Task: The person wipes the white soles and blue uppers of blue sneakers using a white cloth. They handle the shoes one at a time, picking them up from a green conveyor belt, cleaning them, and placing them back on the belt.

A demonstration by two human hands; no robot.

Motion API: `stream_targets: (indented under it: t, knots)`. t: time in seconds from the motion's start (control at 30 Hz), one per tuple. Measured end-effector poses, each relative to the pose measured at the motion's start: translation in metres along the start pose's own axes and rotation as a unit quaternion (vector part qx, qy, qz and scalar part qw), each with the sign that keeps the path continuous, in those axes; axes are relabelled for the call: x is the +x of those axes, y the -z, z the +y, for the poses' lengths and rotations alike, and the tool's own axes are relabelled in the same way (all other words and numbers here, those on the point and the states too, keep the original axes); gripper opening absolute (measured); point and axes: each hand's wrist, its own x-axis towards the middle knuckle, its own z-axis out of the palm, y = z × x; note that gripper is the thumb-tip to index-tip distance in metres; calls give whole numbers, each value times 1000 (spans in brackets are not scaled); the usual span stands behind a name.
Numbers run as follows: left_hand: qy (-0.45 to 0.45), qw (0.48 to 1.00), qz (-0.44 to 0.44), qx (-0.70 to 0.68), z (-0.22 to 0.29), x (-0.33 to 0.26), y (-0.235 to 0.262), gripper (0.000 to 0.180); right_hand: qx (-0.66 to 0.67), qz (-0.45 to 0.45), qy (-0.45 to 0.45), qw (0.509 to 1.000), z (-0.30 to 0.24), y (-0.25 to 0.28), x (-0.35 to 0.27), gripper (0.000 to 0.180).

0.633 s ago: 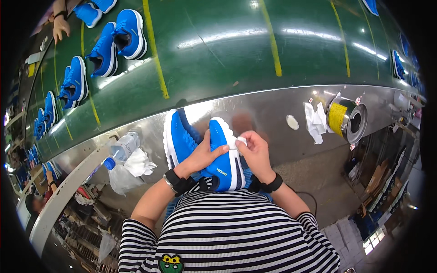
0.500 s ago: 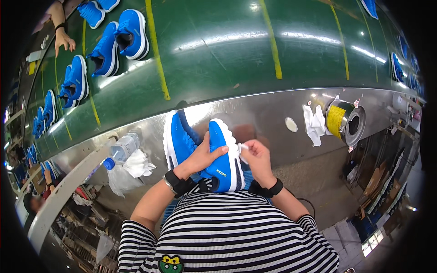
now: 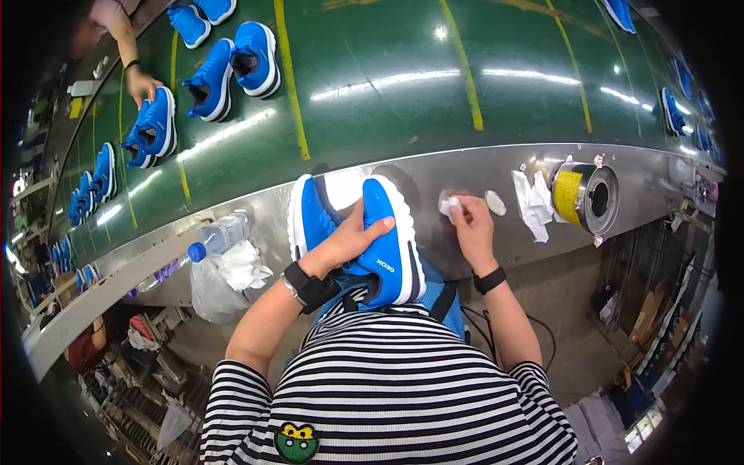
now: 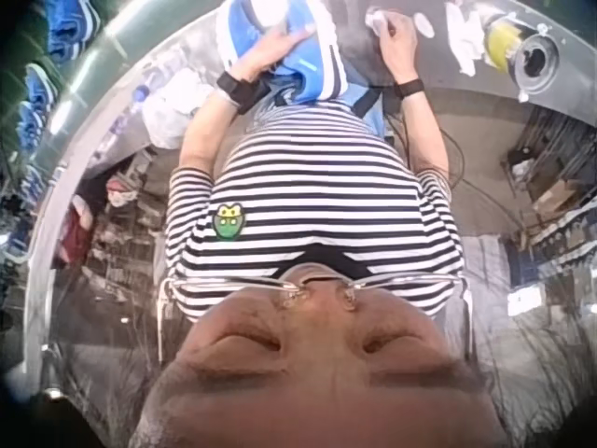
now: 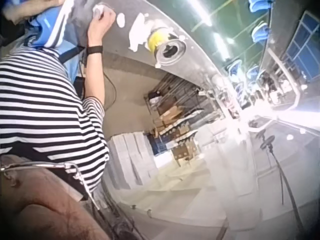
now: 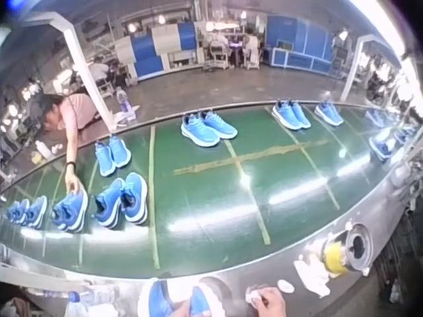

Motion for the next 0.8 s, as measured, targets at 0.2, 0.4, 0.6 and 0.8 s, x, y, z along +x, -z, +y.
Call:
stream_targets:
  t: [0.2,0.4,0.6,0.8]
  knots:
    - [-55,995,53,58,6,2,-6,74,-68,13,139,988,-30,20,-2,27]
    - [-65,996,66,-4,4,9,-8,73,290,-263,-112,913,-37,12,-34,46]
    - [-48,989,127,-65,0,13,-16,81,144,-274,-21,951,-57,-1,-42,83]
    - [-51,956,166,-235,37,-13,-39,67,488,-293,-243,786,-53,11,-12,48]
